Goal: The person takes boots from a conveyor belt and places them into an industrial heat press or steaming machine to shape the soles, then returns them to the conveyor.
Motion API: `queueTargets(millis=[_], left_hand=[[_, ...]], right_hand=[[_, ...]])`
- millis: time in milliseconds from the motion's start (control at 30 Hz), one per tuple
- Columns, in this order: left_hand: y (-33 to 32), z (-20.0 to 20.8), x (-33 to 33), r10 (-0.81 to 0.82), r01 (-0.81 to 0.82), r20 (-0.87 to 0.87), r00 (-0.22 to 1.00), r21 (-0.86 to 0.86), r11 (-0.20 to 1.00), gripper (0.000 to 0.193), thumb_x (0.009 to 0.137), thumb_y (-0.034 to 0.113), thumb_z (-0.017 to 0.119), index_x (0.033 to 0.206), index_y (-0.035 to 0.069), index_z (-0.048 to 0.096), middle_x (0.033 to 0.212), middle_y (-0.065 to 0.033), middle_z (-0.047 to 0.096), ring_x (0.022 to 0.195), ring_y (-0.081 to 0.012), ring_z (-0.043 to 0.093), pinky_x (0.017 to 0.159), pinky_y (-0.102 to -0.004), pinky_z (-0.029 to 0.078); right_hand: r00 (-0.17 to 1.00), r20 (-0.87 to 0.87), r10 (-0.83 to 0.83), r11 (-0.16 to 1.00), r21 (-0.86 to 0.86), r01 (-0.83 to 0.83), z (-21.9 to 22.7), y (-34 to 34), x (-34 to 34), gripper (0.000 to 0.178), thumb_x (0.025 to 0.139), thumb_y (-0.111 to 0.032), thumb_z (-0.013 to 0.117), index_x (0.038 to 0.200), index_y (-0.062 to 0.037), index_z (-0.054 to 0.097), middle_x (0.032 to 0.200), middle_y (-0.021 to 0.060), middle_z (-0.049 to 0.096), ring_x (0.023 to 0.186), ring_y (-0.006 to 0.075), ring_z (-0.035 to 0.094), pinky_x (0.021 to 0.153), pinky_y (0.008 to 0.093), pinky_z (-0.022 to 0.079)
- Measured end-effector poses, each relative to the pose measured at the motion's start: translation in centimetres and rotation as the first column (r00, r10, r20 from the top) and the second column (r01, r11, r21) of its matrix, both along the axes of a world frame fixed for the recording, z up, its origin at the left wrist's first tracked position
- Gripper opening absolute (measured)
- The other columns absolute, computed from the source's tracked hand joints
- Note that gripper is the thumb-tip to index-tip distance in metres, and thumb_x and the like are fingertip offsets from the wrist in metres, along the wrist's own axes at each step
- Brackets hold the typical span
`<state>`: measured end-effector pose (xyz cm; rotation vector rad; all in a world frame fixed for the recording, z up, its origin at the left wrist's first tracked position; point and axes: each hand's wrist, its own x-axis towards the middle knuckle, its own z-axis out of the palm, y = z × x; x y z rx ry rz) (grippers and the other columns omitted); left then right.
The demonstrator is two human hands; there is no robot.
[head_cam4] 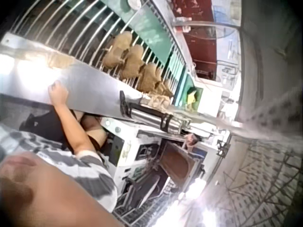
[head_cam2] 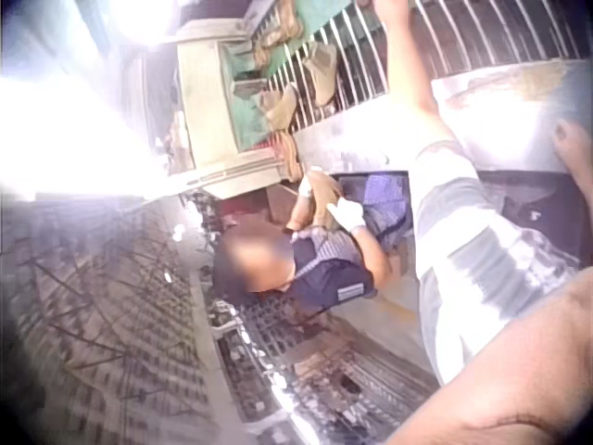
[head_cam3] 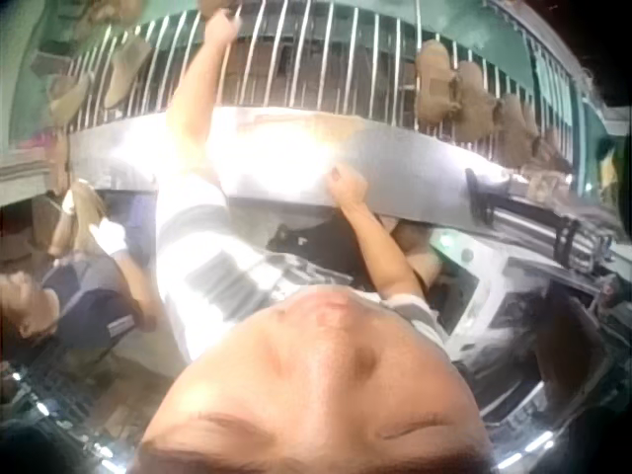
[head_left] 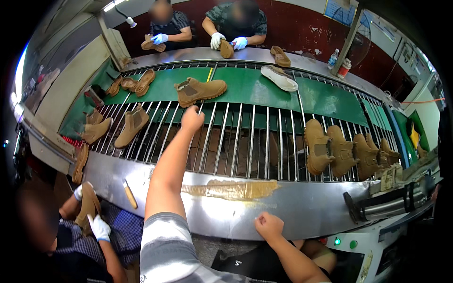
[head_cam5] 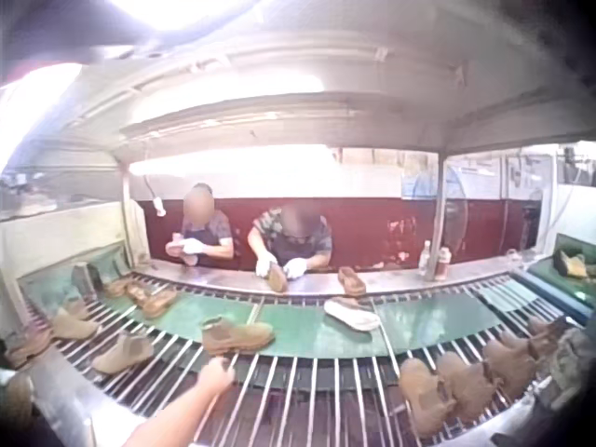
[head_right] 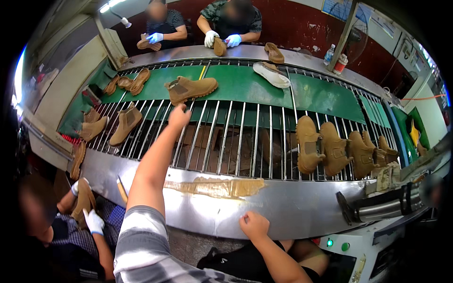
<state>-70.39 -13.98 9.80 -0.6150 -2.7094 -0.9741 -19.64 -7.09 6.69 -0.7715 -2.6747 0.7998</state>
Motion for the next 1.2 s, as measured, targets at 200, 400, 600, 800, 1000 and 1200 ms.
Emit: queueTargets(millis=[200,400,600,800,1000,1200], left_hand=[[2.8,0.9,-14.3,0.111,-0.174,-0.185,0.976,-0.373,0.911,0.048,0.083,0.023,0.063,0.125,0.006,0.048,0.129,-0.0155,0.052,0.121,-0.0332,0.05,0.095,-0.0474,0.047],[4.1,-3.0,-14.8,0.118,-0.379,-0.472,0.874,-0.508,0.774,0.038,0.084,0.04,0.066,0.11,0.012,0.061,0.108,-0.0086,0.058,0.108,-0.0279,0.055,0.086,-0.0459,0.047],[4.4,-2.2,-13.7,-0.084,-0.35,-0.518,0.851,-0.68,0.645,0.025,0.088,0.033,0.057,0.086,0.013,0.072,0.098,-0.0042,0.065,0.099,-0.0246,0.059,0.082,-0.0417,0.044],[6.1,1.7,-6.5,-0.304,-0.023,-0.203,0.931,-0.863,0.504,0.024,0.086,0.021,0.051,0.084,0.014,0.075,0.093,-0.0083,0.073,0.09,-0.0207,0.069,0.081,-0.0366,0.046],[3.6,10.0,6.1,-0.283,0.328,0.166,0.944,-0.545,0.772,0.04,0.088,0.033,0.051,0.083,-0.001,0.071,0.092,-0.0254,0.067,0.088,-0.0415,0.065,0.081,-0.047,0.052],[-1.8,18.3,31.1,-0.616,0.644,0.209,0.76,-0.376,0.666,0.04,0.089,0.037,0.059,0.075,0.0,0.068,0.073,-0.0227,0.064,0.071,-0.0393,0.064,0.067,-0.0477,0.05]], right_hand=[[0.996,0.086,0.031,0.999,-0.033,-0.028,0.9,0.7,-1.4,0.017,0.07,-0.024,0.067,0.062,-0.015,0.056,0.056,0.0035,0.055,0.053,0.0266,0.057,0.05,0.0389,0.045],[0.998,0.001,0.057,0.998,0.027,-0.057,0.5,0.7,-1.9,0.018,0.067,-0.019,0.068,0.059,-0.015,0.052,0.055,0.0008,0.052,0.05,0.0219,0.055,0.047,0.0339,0.044],[0.997,-0.054,0.055,0.998,0.024,-0.054,0.8,0.9,-2.0,0.018,0.066,-0.017,0.068,0.058,-0.0154,0.051,0.055,-0.0001,0.053,0.05,0.0207,0.055,0.048,0.0325,0.044],[1.0,-0.028,0.007,1.0,0.003,-0.007,0.6,0.3,-1.1,0.016,0.069,-0.025,0.068,0.061,-0.0151,0.057,0.059,0.0053,0.058,0.054,0.0268,0.058,0.05,0.0381,0.046],[0.996,0.008,-0.084,0.976,-0.2,0.084,-0.4,0.7,0.0,0.017,0.074,-0.028,0.069,0.07,-0.0122,0.063,0.062,0.0071,0.062,0.059,0.028,0.062,0.054,0.0403,0.047],[0.726,-0.44,-0.529,0.644,-0.765,0.005,2.0,1.2,6.1,0.007,0.088,-0.008,0.063,0.088,-0.0047,0.057,0.07,-0.0003,0.055,0.062,0.0068,0.048,0.057,0.023,0.04]])
